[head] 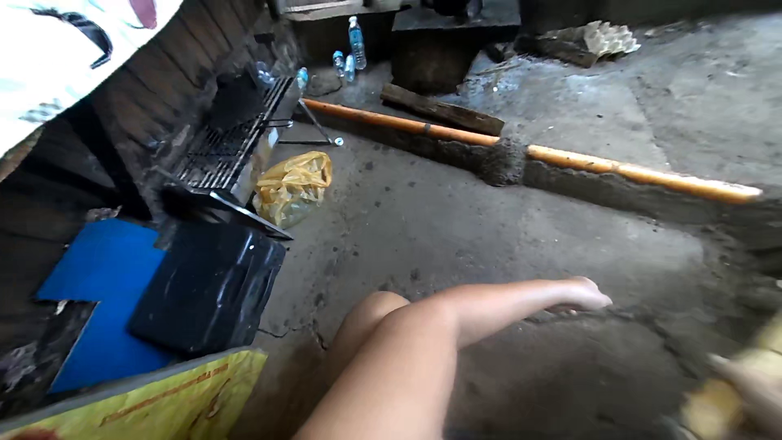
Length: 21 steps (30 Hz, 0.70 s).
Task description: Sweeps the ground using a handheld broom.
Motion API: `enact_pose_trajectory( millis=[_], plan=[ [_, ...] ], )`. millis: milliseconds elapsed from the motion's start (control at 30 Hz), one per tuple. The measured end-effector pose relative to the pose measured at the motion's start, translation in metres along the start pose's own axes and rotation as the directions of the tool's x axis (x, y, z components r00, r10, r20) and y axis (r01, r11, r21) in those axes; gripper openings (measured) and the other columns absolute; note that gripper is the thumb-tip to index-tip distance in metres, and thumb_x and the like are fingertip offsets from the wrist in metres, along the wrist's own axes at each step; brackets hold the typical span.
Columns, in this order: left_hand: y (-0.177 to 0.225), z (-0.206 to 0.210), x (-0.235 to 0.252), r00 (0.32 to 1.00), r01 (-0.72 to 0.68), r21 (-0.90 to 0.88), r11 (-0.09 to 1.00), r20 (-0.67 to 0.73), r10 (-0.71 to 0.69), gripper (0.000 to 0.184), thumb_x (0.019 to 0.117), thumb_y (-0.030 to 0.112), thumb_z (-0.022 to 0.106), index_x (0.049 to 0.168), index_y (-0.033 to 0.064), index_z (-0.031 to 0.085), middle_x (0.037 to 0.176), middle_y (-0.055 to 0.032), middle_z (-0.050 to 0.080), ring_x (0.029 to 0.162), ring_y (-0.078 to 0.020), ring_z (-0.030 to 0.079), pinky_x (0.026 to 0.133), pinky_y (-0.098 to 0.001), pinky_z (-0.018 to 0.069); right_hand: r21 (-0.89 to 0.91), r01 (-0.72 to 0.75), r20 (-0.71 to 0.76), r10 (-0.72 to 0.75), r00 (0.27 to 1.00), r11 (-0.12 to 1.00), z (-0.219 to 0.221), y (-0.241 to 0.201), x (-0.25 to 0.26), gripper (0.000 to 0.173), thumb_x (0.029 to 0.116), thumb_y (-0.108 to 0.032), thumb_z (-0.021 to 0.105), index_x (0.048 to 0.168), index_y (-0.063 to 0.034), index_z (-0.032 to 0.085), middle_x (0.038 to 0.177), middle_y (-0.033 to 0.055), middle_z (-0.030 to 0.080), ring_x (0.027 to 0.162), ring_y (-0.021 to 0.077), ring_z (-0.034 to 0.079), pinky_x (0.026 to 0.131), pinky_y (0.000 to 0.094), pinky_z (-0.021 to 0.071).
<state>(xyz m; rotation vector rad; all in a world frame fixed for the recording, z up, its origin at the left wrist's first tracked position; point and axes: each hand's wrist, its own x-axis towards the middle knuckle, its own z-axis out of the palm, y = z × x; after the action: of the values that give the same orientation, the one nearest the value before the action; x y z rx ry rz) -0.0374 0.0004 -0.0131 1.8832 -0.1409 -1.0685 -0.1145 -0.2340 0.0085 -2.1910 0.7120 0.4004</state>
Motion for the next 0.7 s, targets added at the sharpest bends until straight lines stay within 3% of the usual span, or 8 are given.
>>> enact_pose_trajectory(
  millis=[67, 167, 233, 333, 433, 467, 600, 700],
  plan=[
    [-0.005, 0.003, 0.006, 1.0, 0.012, -0.05, 0.999, 0.0, -0.012, 0.043, 0.1117, 0.027, 0.04, 0.142, -0.0008, 0.052, 0.127, -0.0214, 0.061, 0.102, -0.0262, 0.062, 0.089, -0.0431, 0.0511, 0.155, -0.048, 0.116, 0.03, 0.993, 0.987, 0.036, -0.004, 0.005, 0.049, 0.1016, -0.031, 0.061, 0.139, -0.004, 0.047, 0.101, 0.0099, 0.062, 0.077, 0.0152, 0.064, 0.066, 0.038, 0.056],
    [-0.011, 0.009, 0.015, 0.999, 0.042, -0.114, 0.993, -0.025, -0.045, 0.049, 0.1125, 0.039, 0.036, 0.145, 0.0052, 0.052, 0.129, -0.0213, 0.06, 0.097, -0.0256, 0.059, 0.085, -0.0427, 0.0484, 0.265, -0.145, 0.303, 0.06, 0.951, 0.953, 0.076, -0.033, -0.015, 0.033, 0.1057, -0.027, 0.056, 0.13, -0.0051, 0.052, 0.085, 0.005, 0.059, 0.066, 0.0118, 0.059, 0.061, 0.0321, 0.0539],
    [-0.018, 0.013, 0.027, 0.998, 0.048, -0.138, 0.989, -0.044, -0.054, 0.059, 0.1116, 0.05, 0.03, 0.146, 0.0077, 0.052, 0.129, -0.0209, 0.061, 0.097, -0.0271, 0.061, 0.083, -0.0432, 0.0492, 0.315, -0.12, 0.371, -0.006, 0.928, 0.942, 0.081, -0.048, -0.01, 0.032, 0.1071, -0.025, 0.054, 0.133, -0.0057, 0.05, 0.086, 0.0058, 0.058, 0.066, 0.0123, 0.059, 0.062, 0.0317, 0.0542],
    [-0.01, 0.018, 0.027, 0.996, 0.075, -0.242, 0.967, -0.02, -0.082, 0.067, 0.1113, 0.054, 0.02, 0.144, 0.004, 0.051, 0.131, -0.0198, 0.061, 0.108, -0.0301, 0.063, 0.091, -0.0484, 0.0508, 0.421, -0.044, 0.34, -0.113, 0.934, 0.906, 0.066, -0.05, 0.006, 0.041, 0.1065, -0.026, 0.055, 0.142, -0.0083, 0.046, 0.093, 0.0082, 0.06, 0.07, 0.0139, 0.058, 0.063, 0.0324, 0.0534],
    [-0.004, 0.024, 0.025, 0.998, 0.004, -0.318, 0.948, -0.052, -0.022, 0.069, 0.1117, 0.052, 0.016, 0.134, 0.0008, 0.057, 0.115, -0.0148, 0.066, 0.092, -0.0208, 0.063, 0.08, -0.0395, 0.0518, 0.615, 0.025, 0.215, -0.198, 0.956, 0.788, 0.074, -0.047, 0.009, 0.056, 0.1003, -0.02, 0.062, 0.15, -0.0095, 0.037, 0.11, 0.0143, 0.063, 0.084, 0.0206, 0.064, 0.072, 0.039, 0.0565],
    [-0.004, 0.025, 0.024, 0.999, -0.015, -0.344, 0.939, -0.051, -0.003, 0.067, 0.1123, 0.05, 0.017, 0.132, 0.0009, 0.057, 0.11, -0.0139, 0.066, 0.087, -0.019, 0.063, 0.078, -0.0374, 0.0525, 0.671, 0.027, 0.178, -0.196, 0.964, 0.741, 0.082, -0.046, 0.008, 0.061, 0.0981, -0.018, 0.063, 0.151, -0.0107, 0.035, 0.111, 0.0163, 0.063, 0.083, 0.0235, 0.066, 0.071, 0.0418, 0.058],
    [-0.012, 0.023, 0.018, 0.998, 0.0, -0.38, 0.925, -0.062, -0.026, 0.06, 0.111, 0.052, 0.024, 0.106, 0.0073, 0.063, 0.076, -0.0043, 0.062, 0.062, -0.0127, 0.058, 0.056, -0.0306, 0.0496, 0.806, -0.189, 0.27, -0.064, 0.961, 0.561, 0.106, -0.056, -0.027, 0.063, 0.1053, -0.024, 0.058, 0.155, -0.0201, 0.019, 0.097, 0.0149, 0.059, 0.067, 0.0252, 0.065, 0.059, 0.0423, 0.0595],
    [-0.022, 0.012, 0.014, 0.994, 0.112, -0.317, 0.942, 0.033, -0.107, 0.057, 0.1113, 0.049, 0.026, 0.117, 0.0049, 0.063, 0.092, -0.0106, 0.067, 0.08, -0.0198, 0.065, 0.073, -0.0408, 0.0554, 0.818, -0.35, 0.371, 0.047, 0.927, 0.457, 0.125, -0.063, -0.034, 0.06, 0.1043, -0.026, 0.06, 0.151, -0.0124, 0.026, 0.103, 0.0184, 0.061, 0.076, 0.0281, 0.066, 0.065, 0.0435, 0.0587]
  ],
)
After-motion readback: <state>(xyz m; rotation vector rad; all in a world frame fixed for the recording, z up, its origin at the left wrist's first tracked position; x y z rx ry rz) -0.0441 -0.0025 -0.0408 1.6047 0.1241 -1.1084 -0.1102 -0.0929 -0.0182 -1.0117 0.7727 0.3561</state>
